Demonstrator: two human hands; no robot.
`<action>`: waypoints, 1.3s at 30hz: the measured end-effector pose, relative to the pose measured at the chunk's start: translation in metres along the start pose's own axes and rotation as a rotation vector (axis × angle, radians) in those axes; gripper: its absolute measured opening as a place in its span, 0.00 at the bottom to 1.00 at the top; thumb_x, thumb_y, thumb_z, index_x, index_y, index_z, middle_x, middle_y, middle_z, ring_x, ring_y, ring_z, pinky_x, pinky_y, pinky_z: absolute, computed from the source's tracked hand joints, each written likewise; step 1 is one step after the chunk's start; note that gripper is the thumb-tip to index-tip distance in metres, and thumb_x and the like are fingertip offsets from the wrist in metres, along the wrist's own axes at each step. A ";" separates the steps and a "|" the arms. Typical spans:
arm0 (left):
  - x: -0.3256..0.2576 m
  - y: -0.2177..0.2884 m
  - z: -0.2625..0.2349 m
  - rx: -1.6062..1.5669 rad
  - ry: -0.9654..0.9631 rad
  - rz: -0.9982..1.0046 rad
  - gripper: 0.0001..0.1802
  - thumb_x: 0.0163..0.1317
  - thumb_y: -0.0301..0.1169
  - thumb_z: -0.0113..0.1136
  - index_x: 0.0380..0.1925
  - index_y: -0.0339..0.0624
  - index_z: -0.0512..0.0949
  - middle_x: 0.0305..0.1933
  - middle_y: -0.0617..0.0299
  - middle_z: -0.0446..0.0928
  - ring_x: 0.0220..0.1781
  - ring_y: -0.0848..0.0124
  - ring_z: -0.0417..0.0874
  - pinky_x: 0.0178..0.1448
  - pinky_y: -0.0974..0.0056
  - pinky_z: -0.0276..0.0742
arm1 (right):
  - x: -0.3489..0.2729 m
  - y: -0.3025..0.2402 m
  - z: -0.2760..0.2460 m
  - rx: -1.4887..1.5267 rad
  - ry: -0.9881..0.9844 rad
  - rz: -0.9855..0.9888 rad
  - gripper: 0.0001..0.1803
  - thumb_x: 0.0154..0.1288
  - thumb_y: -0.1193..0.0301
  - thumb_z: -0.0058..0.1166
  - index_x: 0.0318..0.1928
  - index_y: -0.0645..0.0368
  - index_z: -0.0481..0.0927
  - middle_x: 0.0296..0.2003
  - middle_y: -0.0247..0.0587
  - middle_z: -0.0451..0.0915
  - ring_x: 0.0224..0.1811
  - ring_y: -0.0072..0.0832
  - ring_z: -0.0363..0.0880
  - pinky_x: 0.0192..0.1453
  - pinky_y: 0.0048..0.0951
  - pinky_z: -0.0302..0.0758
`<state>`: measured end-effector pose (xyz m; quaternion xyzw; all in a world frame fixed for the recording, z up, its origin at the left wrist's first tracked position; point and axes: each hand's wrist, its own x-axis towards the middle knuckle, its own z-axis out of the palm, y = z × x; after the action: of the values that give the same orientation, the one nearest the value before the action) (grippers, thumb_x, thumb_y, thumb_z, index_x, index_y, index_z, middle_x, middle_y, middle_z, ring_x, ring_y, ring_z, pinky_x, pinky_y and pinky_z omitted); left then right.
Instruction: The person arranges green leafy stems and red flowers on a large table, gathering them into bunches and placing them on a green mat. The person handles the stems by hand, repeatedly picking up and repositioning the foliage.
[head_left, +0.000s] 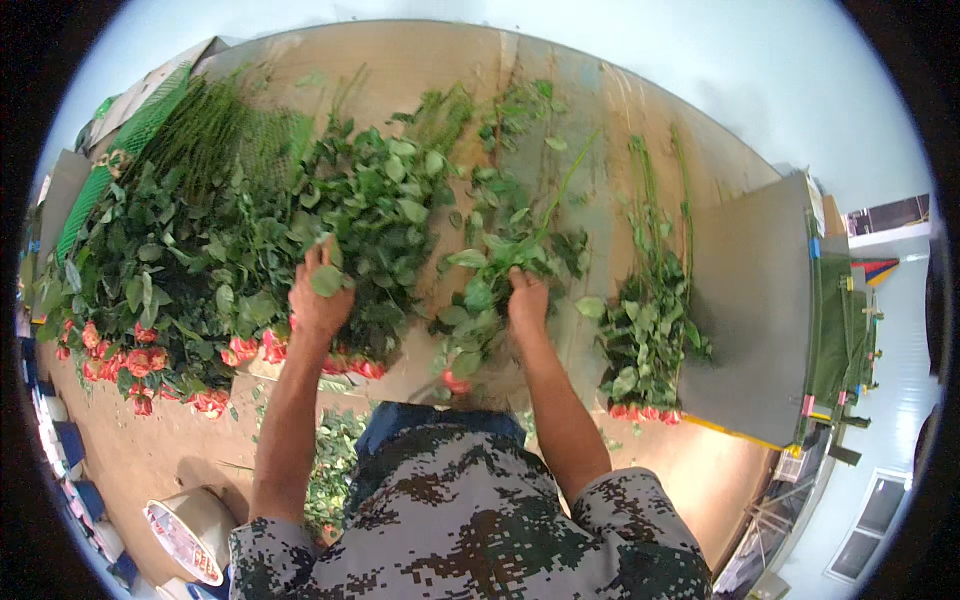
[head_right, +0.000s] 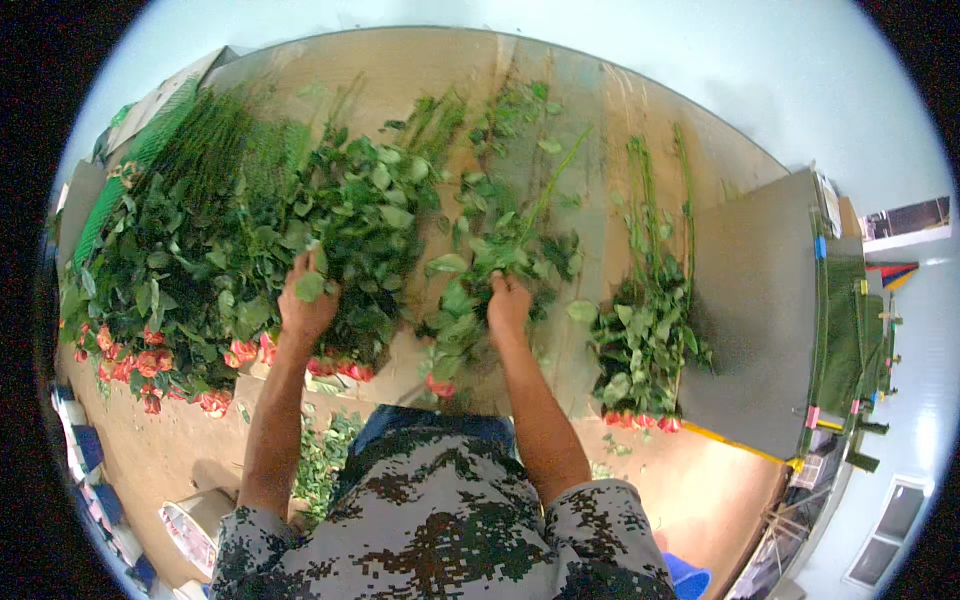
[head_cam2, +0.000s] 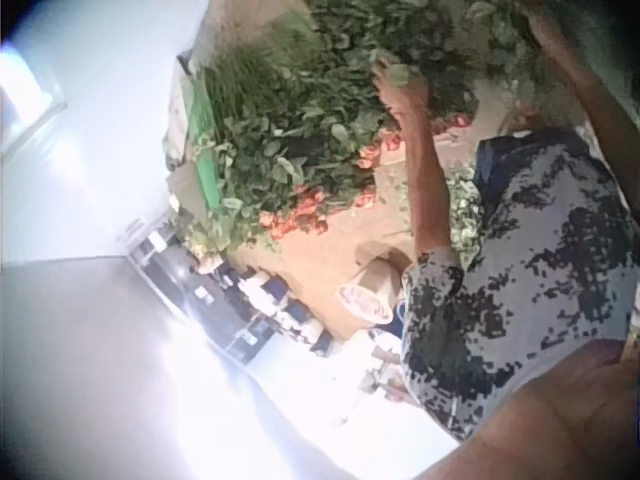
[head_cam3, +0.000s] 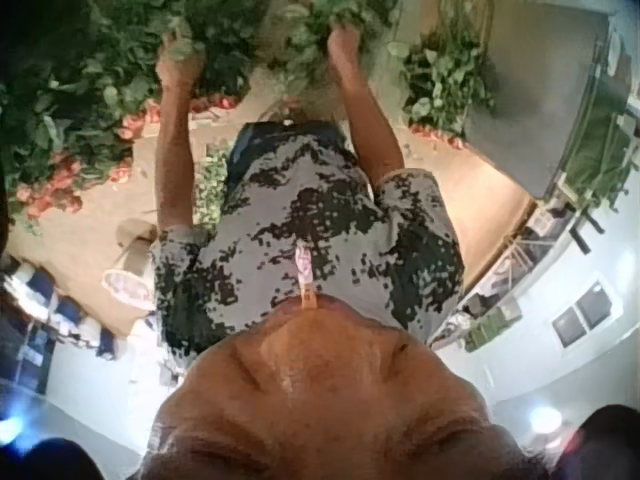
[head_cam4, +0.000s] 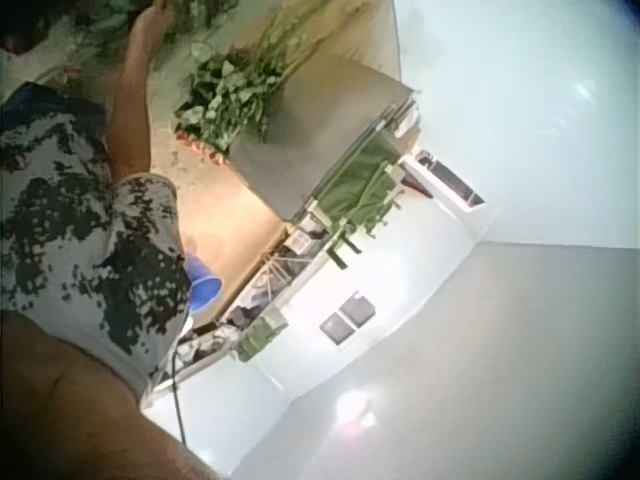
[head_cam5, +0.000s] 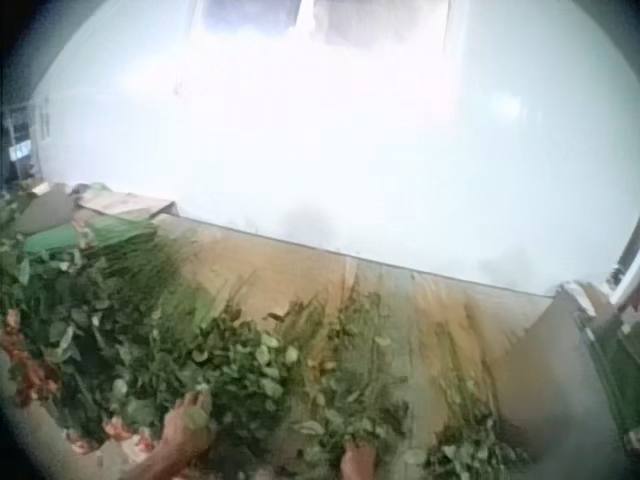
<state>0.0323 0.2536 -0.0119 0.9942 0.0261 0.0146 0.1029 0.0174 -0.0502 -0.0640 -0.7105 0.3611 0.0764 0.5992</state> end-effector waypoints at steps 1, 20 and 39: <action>-0.001 -0.007 0.006 -0.015 0.050 0.011 0.37 0.50 0.33 0.61 0.64 0.50 0.61 0.58 0.56 0.67 0.51 0.52 0.75 0.49 0.52 0.78 | -0.004 -0.003 -0.015 0.058 0.056 0.067 0.29 0.70 0.59 0.47 0.63 0.68 0.65 0.41 0.53 0.78 0.41 0.43 0.76 0.47 0.50 0.69; -0.014 0.055 0.004 0.168 0.126 0.115 0.30 0.48 0.29 0.65 0.55 0.50 0.70 0.47 0.59 0.71 0.51 0.57 0.72 0.53 0.52 0.68 | 0.037 0.082 -0.099 -0.286 0.099 -0.116 0.12 0.70 0.69 0.48 0.44 0.66 0.75 0.38 0.46 0.77 0.41 0.40 0.78 0.42 0.44 0.75; -0.071 0.015 -0.015 -0.007 0.166 0.082 0.25 0.53 0.32 0.61 0.52 0.40 0.72 0.57 0.53 0.70 0.60 0.53 0.67 0.68 0.47 0.55 | -0.051 -0.183 0.233 0.581 -0.514 0.022 0.13 0.72 0.72 0.36 0.53 0.63 0.66 0.37 0.43 0.74 0.24 0.24 0.66 0.28 0.27 0.70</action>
<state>-0.0379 0.2380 0.0045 0.9895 -0.0063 0.1013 0.1030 0.1667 0.1865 0.0459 -0.4650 0.2133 0.1531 0.8455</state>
